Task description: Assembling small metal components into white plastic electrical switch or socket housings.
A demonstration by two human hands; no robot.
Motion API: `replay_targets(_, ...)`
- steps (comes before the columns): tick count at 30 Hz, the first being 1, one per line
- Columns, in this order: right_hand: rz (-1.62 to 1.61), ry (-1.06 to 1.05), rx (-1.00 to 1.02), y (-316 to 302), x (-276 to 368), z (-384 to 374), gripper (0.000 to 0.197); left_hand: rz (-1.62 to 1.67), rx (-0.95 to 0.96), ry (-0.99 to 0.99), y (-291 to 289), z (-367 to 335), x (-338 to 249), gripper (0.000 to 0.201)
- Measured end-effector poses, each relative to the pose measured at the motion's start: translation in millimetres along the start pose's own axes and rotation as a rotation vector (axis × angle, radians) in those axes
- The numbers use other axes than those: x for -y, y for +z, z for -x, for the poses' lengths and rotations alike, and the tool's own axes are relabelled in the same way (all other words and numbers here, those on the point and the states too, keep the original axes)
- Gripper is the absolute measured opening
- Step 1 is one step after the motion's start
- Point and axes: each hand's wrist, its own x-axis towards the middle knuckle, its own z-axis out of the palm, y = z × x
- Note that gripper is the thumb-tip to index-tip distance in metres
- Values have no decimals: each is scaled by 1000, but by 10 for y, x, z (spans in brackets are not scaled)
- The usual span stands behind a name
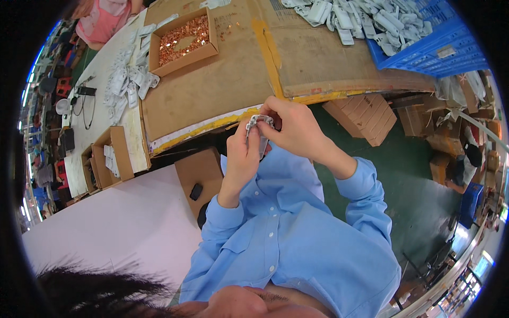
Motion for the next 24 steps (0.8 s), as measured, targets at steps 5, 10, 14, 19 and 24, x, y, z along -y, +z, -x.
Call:
replay_targets(5, 34, 5, 12, -10, -9, -22, 15, -9, -8, 11, 13, -7, 1, 21)
replay_targets(10, 59, 21, -3, 45, -35, -3, 15, 7, -46, 8, 7, -16, 73, 21)
replay_targets(14, -9, 29, 17, 35, -34, -37, 14, 32, -31, -44, -22, -29, 130, 20)
replay_targets(19, 3, 43, 72, 0, -40, -61, 15, 65, -4, -17, -19, -45, 202, 21)
replay_targets(24, 20, 20, 53, 30, -73, -86, 14, 44, 8, -29, -34, -64, 203, 22)
